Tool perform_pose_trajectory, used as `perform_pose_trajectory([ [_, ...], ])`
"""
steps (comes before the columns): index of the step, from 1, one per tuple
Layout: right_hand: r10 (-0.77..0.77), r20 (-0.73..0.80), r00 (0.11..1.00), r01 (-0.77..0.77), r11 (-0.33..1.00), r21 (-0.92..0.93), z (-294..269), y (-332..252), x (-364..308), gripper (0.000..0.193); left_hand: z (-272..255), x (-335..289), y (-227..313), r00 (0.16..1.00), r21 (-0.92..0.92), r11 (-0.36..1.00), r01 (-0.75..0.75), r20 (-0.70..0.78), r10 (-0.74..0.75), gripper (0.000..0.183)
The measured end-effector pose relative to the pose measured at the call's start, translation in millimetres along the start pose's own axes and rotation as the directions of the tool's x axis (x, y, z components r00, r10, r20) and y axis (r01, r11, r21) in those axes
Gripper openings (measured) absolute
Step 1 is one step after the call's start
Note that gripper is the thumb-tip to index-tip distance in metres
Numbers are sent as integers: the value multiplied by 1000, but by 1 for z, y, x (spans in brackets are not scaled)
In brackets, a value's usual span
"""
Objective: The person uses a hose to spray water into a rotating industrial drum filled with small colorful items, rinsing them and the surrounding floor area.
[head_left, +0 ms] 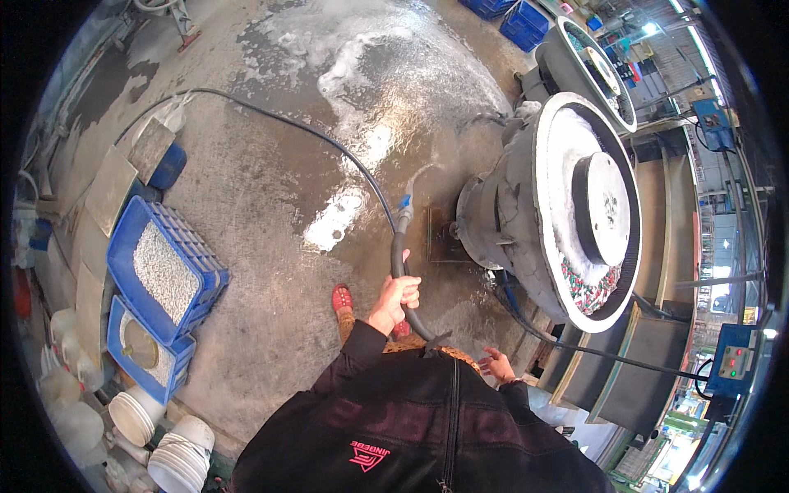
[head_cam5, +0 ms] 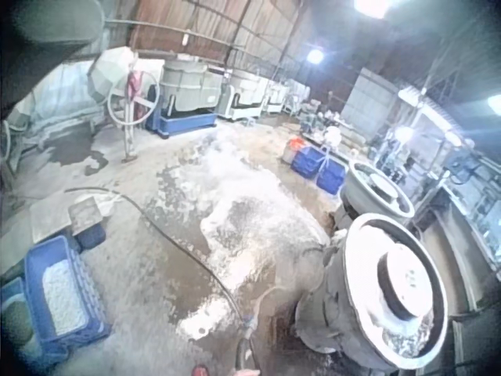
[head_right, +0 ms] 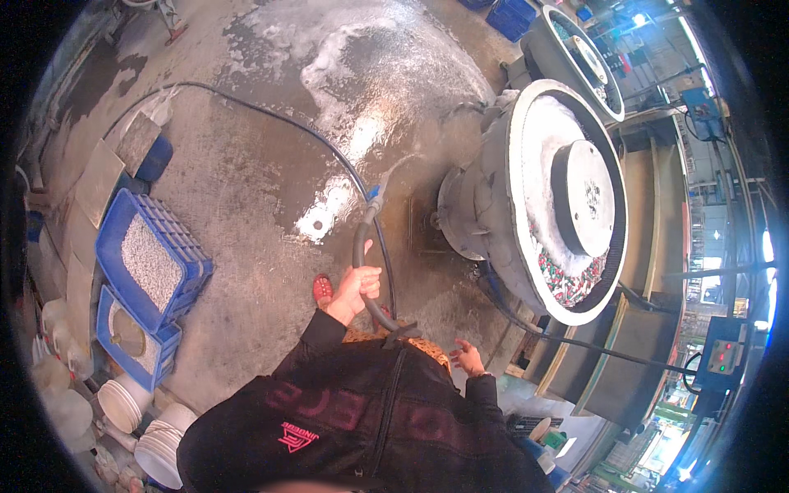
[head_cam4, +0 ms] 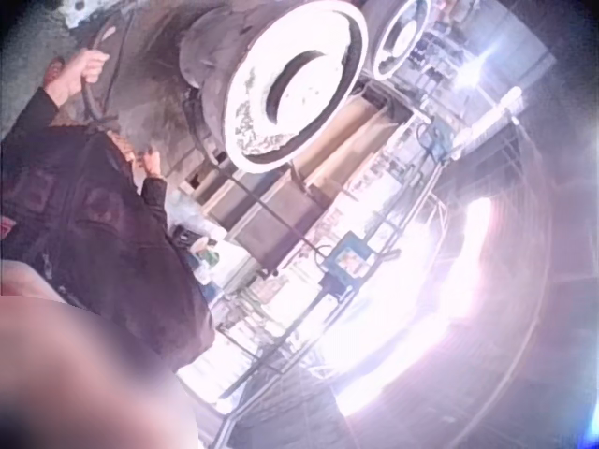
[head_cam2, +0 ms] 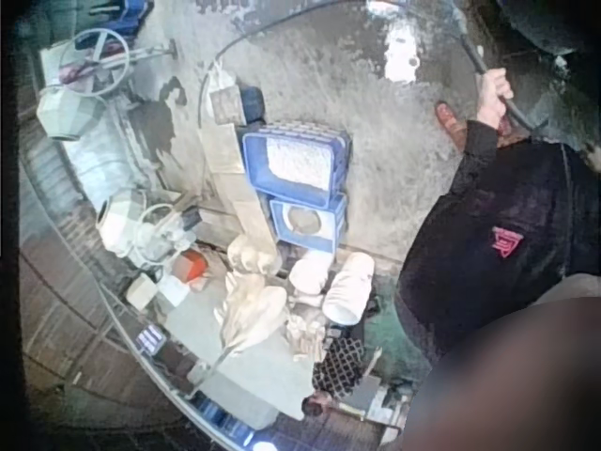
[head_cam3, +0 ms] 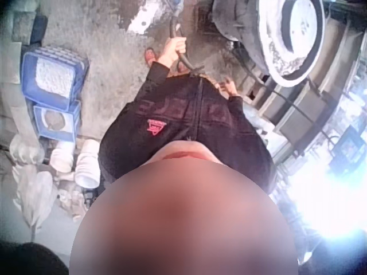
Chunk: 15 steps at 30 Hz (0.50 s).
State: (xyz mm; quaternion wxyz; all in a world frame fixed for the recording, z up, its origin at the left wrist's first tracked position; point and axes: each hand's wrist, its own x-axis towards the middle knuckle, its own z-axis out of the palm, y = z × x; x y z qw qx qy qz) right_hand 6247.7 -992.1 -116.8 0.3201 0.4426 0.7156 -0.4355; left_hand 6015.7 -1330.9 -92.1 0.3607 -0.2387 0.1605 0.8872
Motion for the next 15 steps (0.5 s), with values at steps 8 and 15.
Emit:
perform_pose_trajectory([
  [8, 58, 65, 996, -62, 997, 55, 8, 9, 0, 37, 50, -15, 51, 963, 174, 983, 55, 251, -98, 72],
  [15, 70, -14, 997, -69, 997, 44, 11, 2, -29, 35, 86, 2, 103, 892, 342, 936, 85, 392, -224, 70],
])
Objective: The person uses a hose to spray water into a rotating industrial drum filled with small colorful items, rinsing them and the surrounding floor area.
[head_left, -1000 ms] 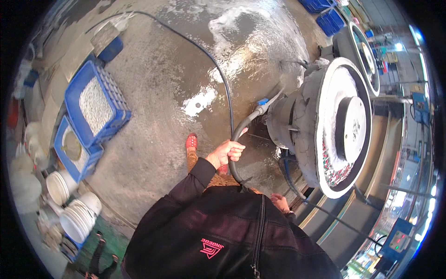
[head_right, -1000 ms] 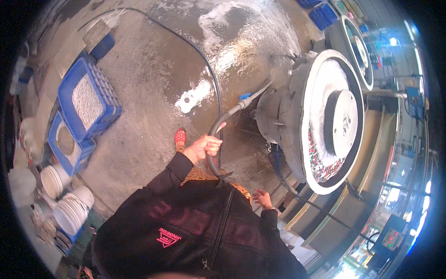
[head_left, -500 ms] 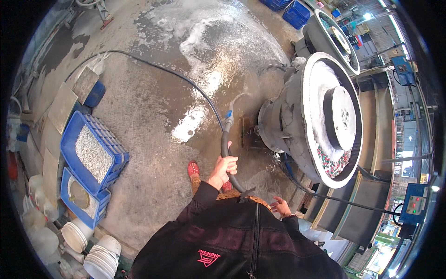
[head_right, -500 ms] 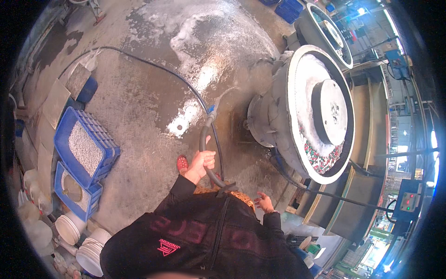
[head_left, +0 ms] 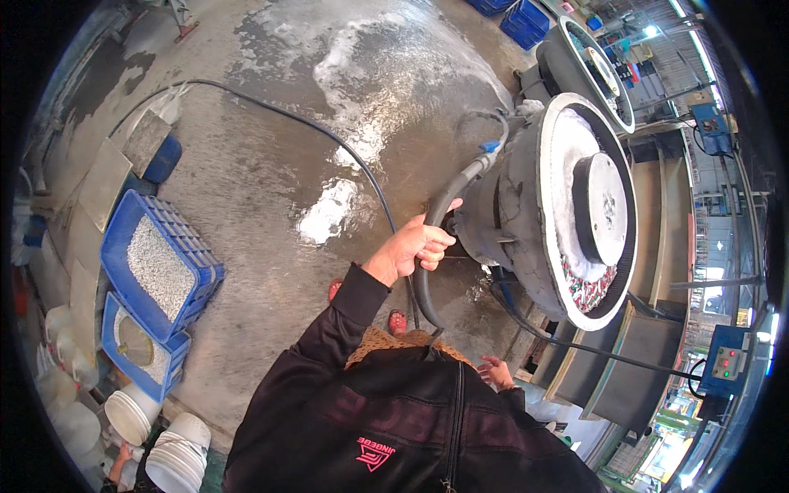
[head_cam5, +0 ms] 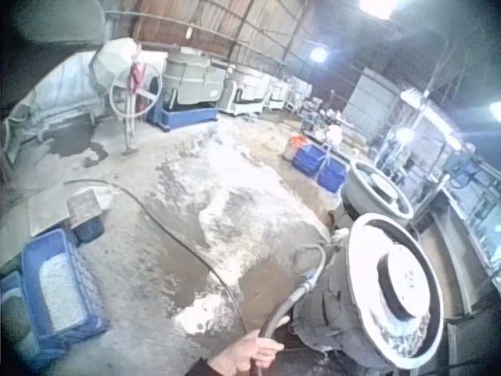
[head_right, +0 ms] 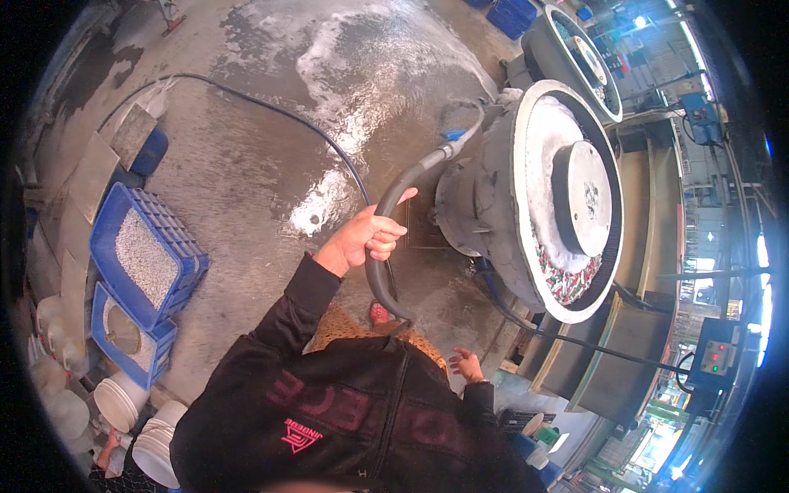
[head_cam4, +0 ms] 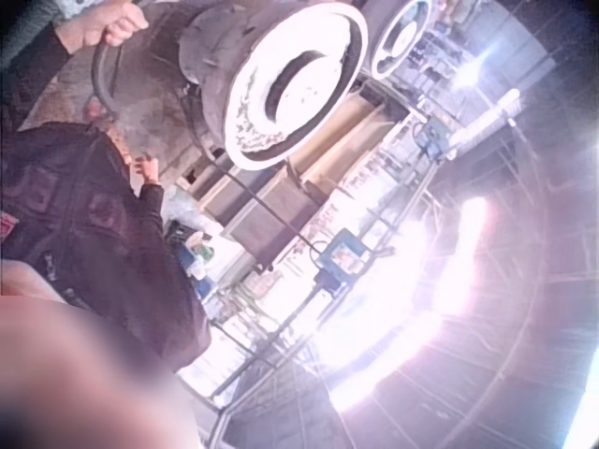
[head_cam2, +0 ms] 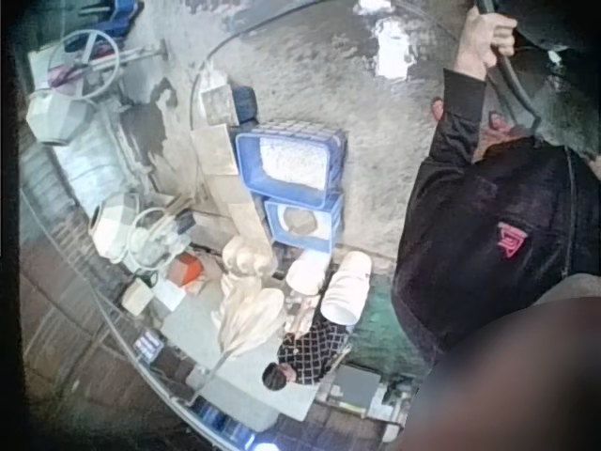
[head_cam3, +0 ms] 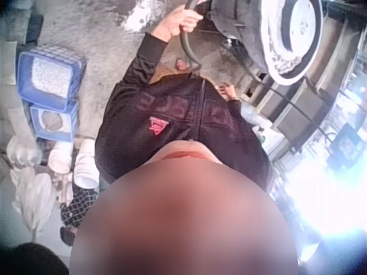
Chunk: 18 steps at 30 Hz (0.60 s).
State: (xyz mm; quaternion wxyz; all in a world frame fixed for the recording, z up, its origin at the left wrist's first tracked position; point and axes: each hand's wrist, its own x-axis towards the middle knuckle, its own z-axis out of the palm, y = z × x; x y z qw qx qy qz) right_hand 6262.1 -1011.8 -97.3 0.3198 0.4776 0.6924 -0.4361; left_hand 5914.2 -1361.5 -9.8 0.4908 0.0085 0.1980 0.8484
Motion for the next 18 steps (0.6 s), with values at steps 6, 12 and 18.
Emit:
perform_pose_trajectory([
  [6, 36, 10, 999, -37, 995, 90, 3, 19, -20, 36, 7, 16, 6, 999, 30, 999, 42, 11, -42, 67],
  [12, 48, -17, 999, -48, 998, -39, 16, 19, -41, 39, 8, 37, 5, 999, 23, 1000, 19, -26, -19, 67],
  [18, 26, -49, 998, -29, 998, -58, 13, 15, -52, 39, 30, 62, 30, 998, 131, 991, -12, 70, 3, 67],
])
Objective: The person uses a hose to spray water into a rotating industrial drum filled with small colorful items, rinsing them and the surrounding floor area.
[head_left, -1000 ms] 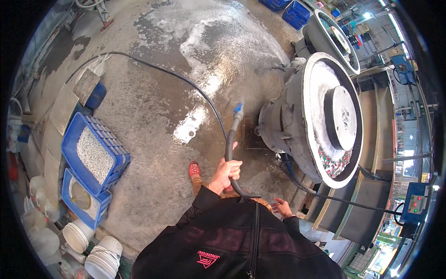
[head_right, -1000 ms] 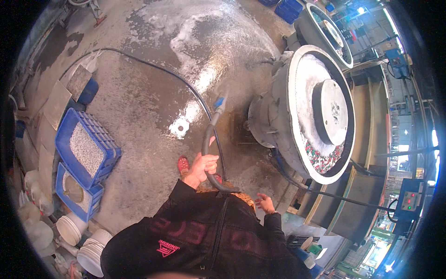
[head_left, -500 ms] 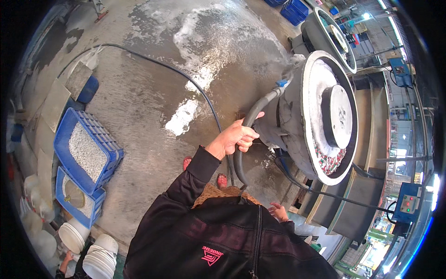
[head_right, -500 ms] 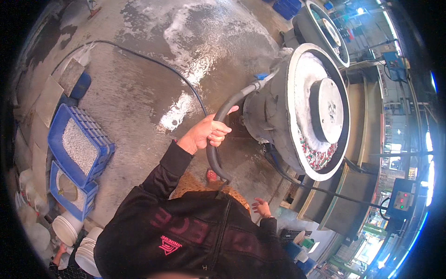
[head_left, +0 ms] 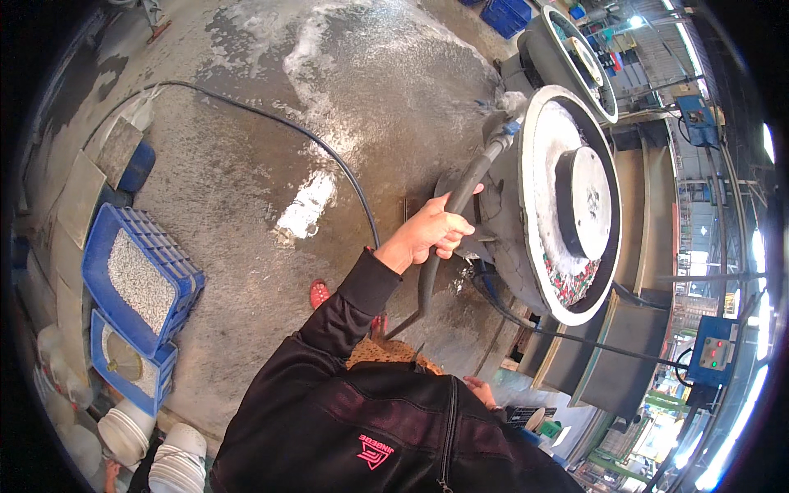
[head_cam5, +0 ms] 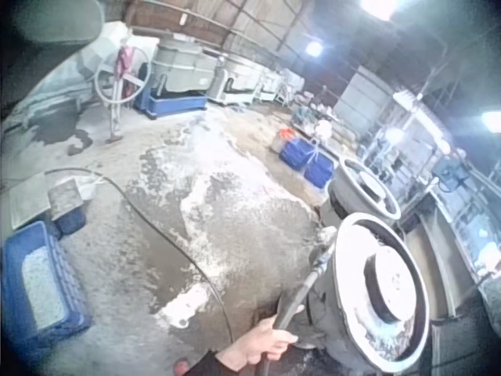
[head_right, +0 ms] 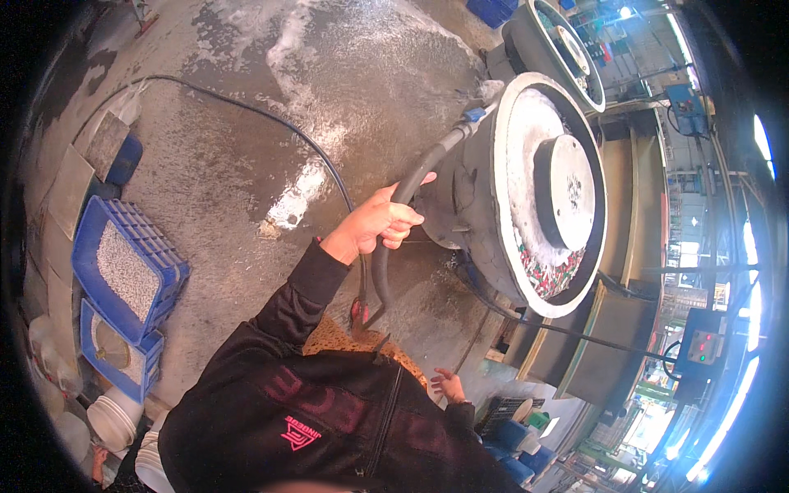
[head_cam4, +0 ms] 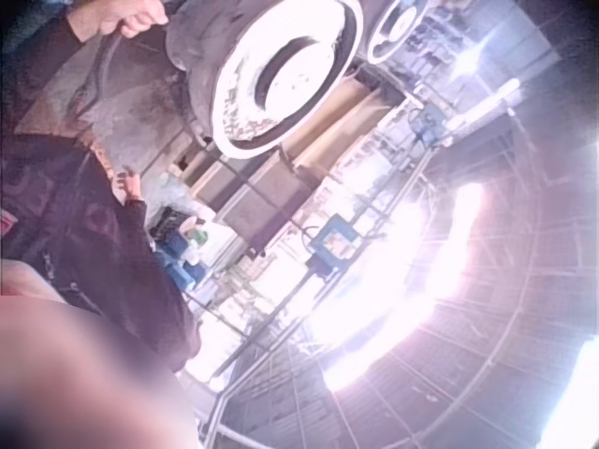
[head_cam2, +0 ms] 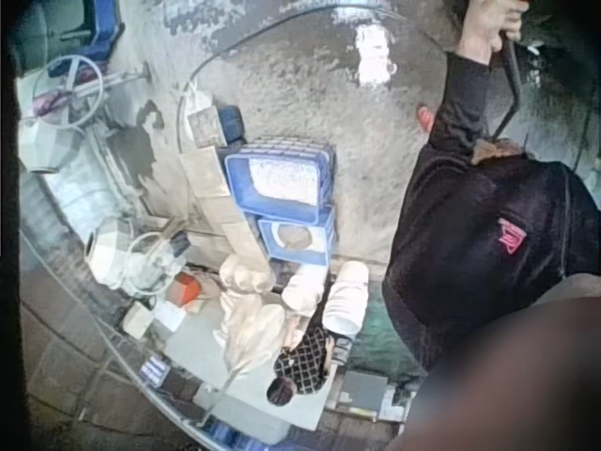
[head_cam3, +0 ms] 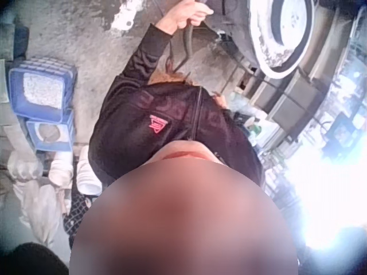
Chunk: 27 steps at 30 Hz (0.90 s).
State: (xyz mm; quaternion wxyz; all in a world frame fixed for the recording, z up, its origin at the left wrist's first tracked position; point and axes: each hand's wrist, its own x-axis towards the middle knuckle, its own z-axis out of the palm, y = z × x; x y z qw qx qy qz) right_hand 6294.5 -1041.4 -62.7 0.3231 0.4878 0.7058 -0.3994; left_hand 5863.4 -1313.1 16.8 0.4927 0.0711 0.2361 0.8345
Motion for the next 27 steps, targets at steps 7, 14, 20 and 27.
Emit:
perform_pose_trajectory([
  [7, 29, -42, 999, -27, 999, 35, 3, -8, -13, 38, -17, 24, 16, 992, 71, 997, 22, -122, -13, 66],
  [14, 90, 29, 996, -93, 985, 146, 13, 33, -10, 39, -11, 41, 30, 998, 136, 989, -49, -29, 53, 64],
  [20, 112, -63, 992, -99, 979, 179, -1, 35, 16, 40, -15, 51, 51, 993, 182, 983, 22, -117, 0, 67],
  [27, 91, -92, 992, -67, 968, 241, 21, 69, 34, 41, 14, 57, 23, 981, 216, 973, 75, -192, -33, 60],
])
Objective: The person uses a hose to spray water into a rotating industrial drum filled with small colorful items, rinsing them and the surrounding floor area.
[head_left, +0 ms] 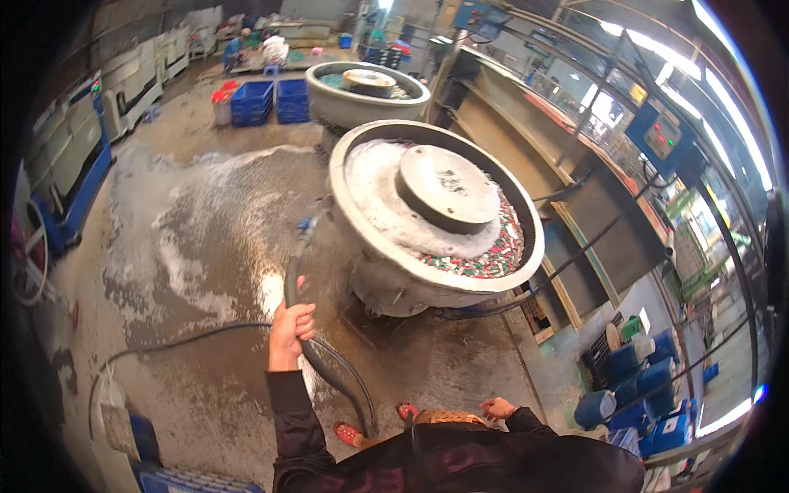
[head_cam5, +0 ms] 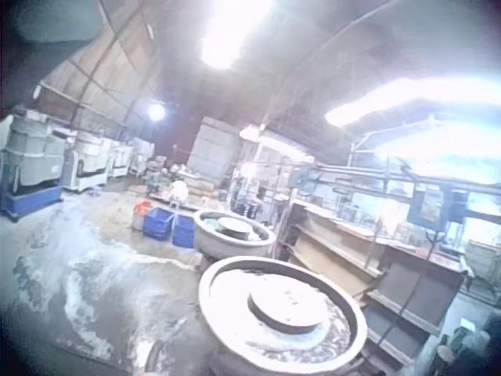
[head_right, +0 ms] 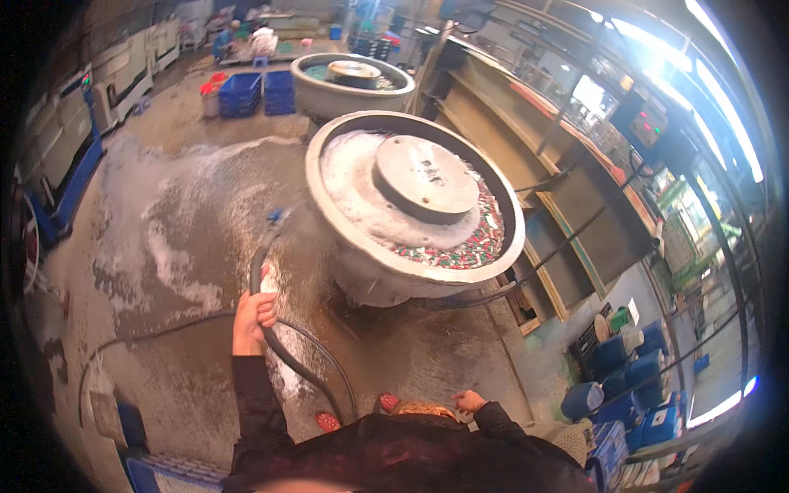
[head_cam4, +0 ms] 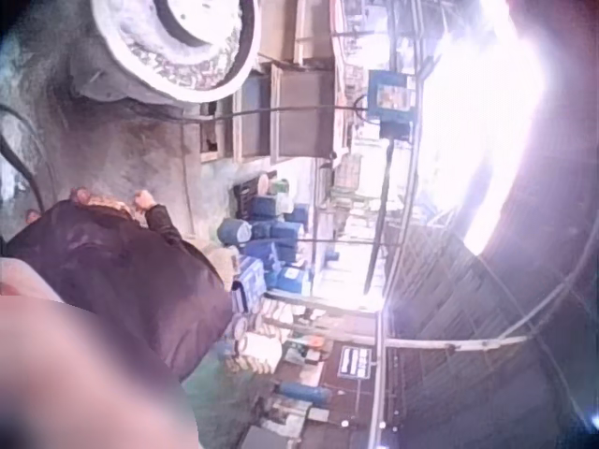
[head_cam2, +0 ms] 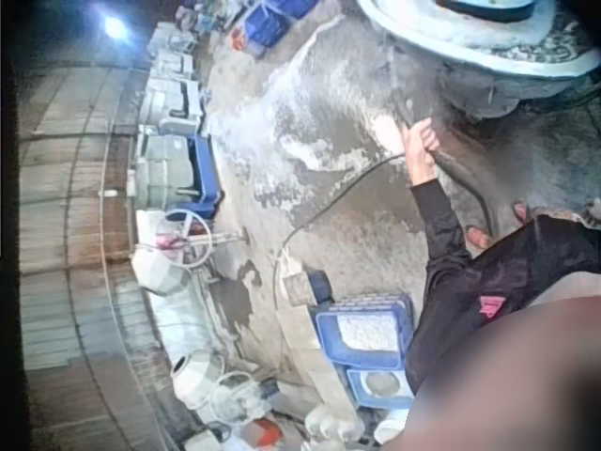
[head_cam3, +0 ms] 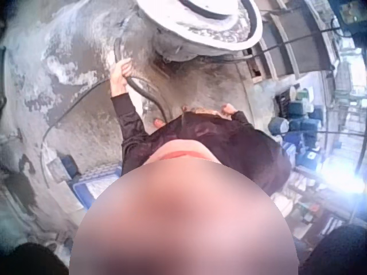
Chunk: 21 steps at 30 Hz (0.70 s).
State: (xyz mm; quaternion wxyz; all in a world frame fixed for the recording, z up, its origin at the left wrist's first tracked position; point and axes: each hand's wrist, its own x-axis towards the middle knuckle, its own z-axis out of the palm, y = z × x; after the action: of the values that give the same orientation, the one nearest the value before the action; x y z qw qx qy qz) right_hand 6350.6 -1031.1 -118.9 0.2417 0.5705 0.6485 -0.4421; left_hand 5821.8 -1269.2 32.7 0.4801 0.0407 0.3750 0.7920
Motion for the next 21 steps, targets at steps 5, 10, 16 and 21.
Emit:
perform_pose_trajectory([
  [5, -44, -10, 999, 43, 990, -134, -12, 20, 36, 43, 18, -12, 8, 976, 42, 980, -193, -93, 196, 47],
  [10, -38, -17, 999, 39, 998, 57, -12, 21, 56, 42, 52, -21, -25, 971, -17, 989, -148, -194, 142, 45],
  [16, -30, 18, 999, 28, 995, 92, -13, 14, 76, 35, 60, -25, -57, 953, -12, 995, -99, -290, 91, 46],
  [21, -36, 84, 996, 22, 986, 165, -32, 29, 96, 32, 72, -25, -66, 951, 23, 992, -122, -283, 123, 41],
])
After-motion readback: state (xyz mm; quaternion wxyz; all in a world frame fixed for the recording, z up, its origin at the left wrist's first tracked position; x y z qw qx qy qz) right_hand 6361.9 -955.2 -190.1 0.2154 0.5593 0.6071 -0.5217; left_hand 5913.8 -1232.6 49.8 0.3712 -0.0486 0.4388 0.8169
